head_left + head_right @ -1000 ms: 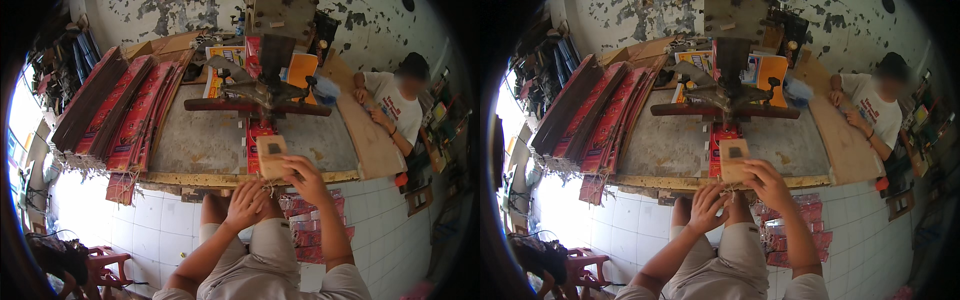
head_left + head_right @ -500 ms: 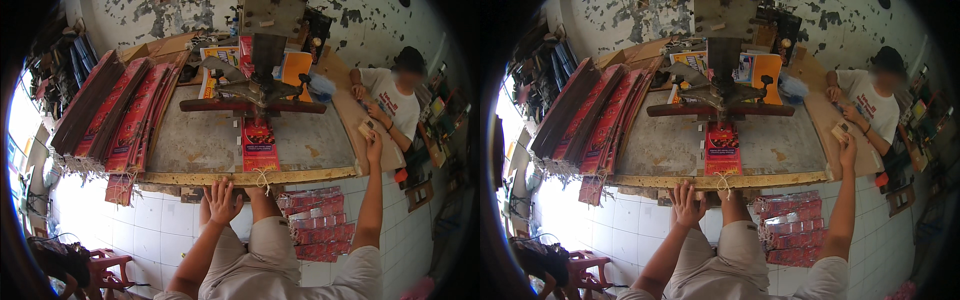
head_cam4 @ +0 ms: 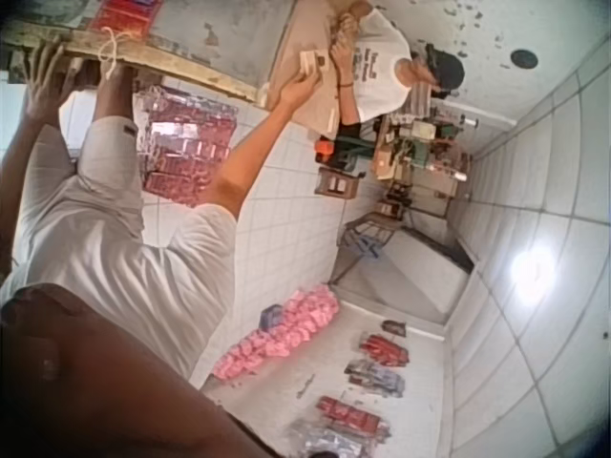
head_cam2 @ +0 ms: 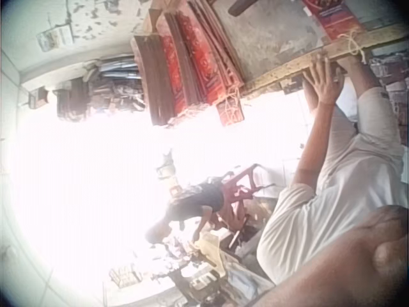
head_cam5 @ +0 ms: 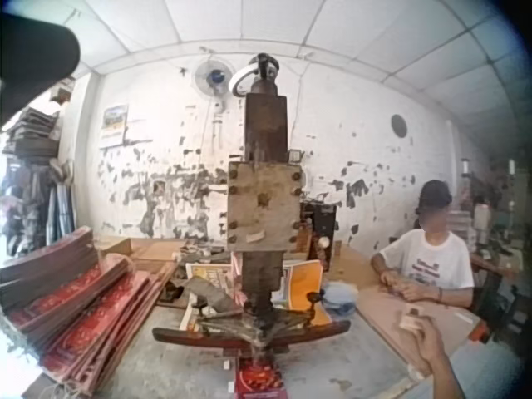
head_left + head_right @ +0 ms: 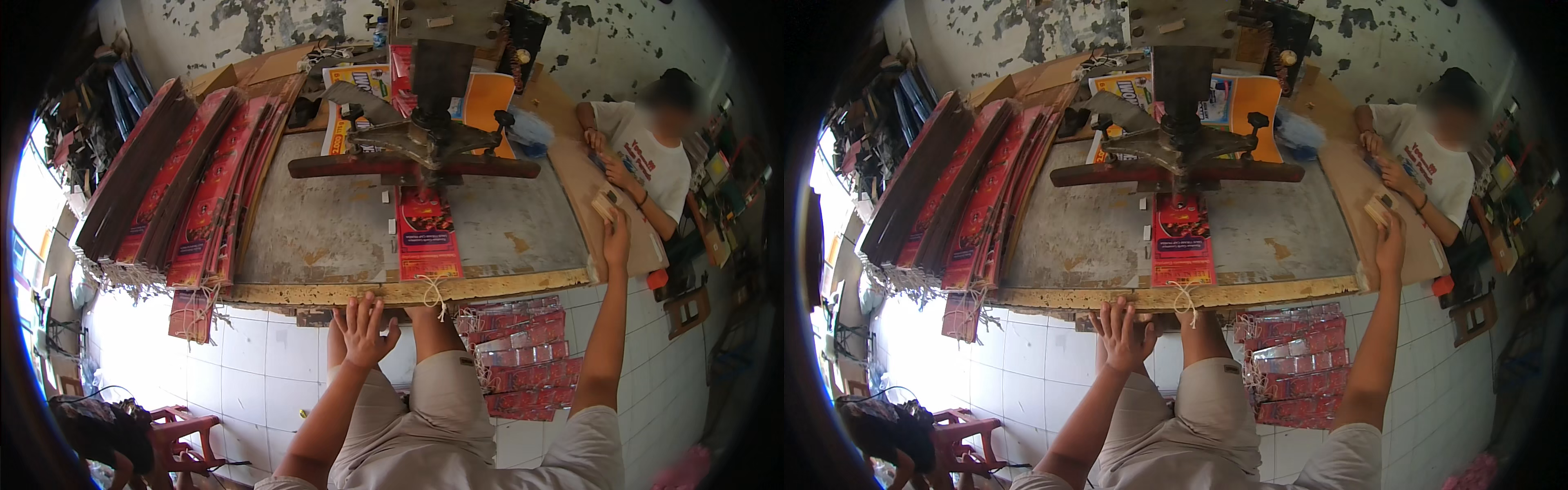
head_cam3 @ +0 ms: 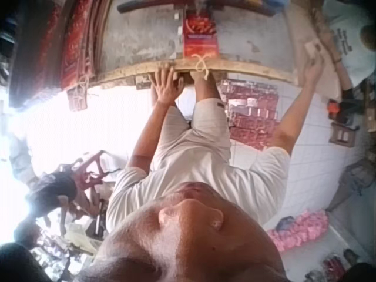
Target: The person picks up red printed packaging strips and places them one at a time under a manual press to apply a stamp, using a wooden block to guide the pressure.
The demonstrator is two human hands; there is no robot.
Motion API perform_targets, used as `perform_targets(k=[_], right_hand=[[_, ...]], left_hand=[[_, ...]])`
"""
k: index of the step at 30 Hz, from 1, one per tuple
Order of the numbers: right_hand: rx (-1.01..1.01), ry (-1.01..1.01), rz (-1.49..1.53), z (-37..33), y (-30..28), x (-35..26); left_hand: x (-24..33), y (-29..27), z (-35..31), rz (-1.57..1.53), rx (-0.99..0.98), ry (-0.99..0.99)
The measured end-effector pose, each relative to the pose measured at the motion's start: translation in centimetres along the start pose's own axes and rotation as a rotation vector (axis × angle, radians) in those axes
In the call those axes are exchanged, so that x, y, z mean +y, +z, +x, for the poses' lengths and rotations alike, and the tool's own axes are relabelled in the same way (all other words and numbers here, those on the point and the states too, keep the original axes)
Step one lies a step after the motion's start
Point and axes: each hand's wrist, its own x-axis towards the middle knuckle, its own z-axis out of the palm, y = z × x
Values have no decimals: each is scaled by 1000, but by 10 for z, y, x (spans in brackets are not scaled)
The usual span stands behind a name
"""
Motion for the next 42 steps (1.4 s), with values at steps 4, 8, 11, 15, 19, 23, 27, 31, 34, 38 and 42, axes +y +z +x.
perform_targets(k=[4, 8, 11, 15, 19, 23, 27, 31, 34, 38, 42], right_hand=[[-19, -139, -40, -28, -1, -39], [-250, -202, 226, -85, 4, -143], [-430, -406, 333, -122, 1, -235], [-549, -621, 501, -145, 11, -303], [-570, -666, 442, -150, 20, -338], [-589, -687, 405, -147, 22, -341], [-590, -781, 324, -143, 21, -341], [-481, -952, 181, -143, 31, -332], [-478, -938, 108, -132, 21, -317], [-510, -773, 153, -124, -31, -274], [-473, -489, 249, -139, -106, -207]], left_hand=[[0, -4, 2, 39, -29, 68], [0, -4, 1, 20, -29, 63], [0, -10, 3, 11, -51, 51], [3, -13, 9, -21, -64, 33], [1, -15, 12, -15, -61, 32], [2, -13, 12, -29, -42, 37], [3, -11, 10, -77, -34, -28], [6, -13, 12, -78, -27, -33], [8, -15, 16, -92, -43, -42], [9, -28, 24, -82, -43, -50], [14, -70, 63, -152, -83, -94]])
